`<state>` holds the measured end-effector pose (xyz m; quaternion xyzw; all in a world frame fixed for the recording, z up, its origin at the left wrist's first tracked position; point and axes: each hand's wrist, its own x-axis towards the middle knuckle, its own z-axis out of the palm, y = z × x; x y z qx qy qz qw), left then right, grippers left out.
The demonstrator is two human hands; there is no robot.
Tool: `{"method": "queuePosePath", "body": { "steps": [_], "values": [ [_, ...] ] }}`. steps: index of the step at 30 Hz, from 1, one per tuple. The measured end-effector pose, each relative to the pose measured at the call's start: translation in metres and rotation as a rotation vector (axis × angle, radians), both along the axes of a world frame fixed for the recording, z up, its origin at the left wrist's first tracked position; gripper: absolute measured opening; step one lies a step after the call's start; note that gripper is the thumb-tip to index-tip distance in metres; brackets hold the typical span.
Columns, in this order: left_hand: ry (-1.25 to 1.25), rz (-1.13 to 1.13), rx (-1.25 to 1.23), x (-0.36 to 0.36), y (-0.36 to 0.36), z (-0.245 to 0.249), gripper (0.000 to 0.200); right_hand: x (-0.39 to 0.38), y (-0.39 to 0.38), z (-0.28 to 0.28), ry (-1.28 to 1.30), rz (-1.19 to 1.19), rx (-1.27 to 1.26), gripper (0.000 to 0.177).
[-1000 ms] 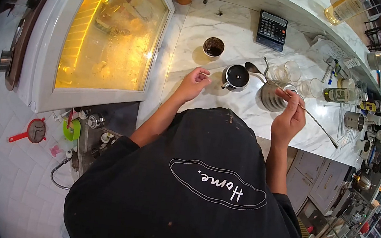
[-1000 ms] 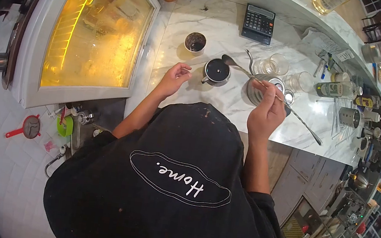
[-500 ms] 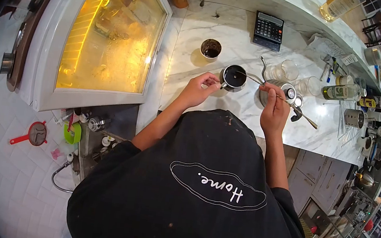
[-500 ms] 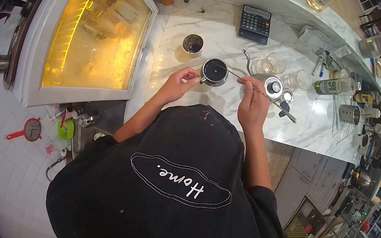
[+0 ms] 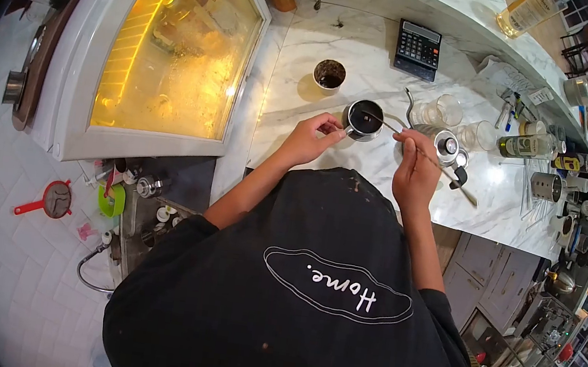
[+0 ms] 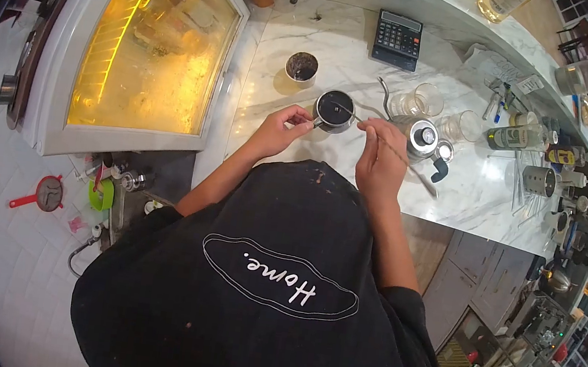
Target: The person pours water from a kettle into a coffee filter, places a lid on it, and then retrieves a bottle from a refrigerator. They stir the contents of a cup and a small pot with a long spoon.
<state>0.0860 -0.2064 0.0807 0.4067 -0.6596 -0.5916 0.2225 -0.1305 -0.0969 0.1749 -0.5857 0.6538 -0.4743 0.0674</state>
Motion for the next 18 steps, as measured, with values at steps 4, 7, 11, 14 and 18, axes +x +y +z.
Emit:
{"method": "queuePosePath", "body": {
  "steps": [4,7,11,14,18],
  "values": [
    [-0.037,-0.019,-0.033,-0.004,0.001,0.004,0.026,-0.005,-0.005,-0.005,0.07,-0.018,-0.036,0.018],
    [-0.031,-0.026,-0.037,-0.007,0.001,0.0,0.025,-0.009,-0.008,-0.005,-0.005,-0.033,0.056,0.021],
    [-0.073,-0.072,-0.052,-0.01,0.0,0.005,0.026,-0.011,-0.011,-0.008,-0.151,-0.047,0.135,0.023],
    [-0.057,-0.086,-0.035,-0.01,0.0,0.01,0.028,-0.013,-0.011,-0.003,-0.224,-0.06,0.134,0.024],
    [-0.028,-0.09,-0.021,-0.01,0.0,0.007,0.028,-0.015,-0.008,0.01,-0.206,-0.054,0.117,0.025]
  ]
}}
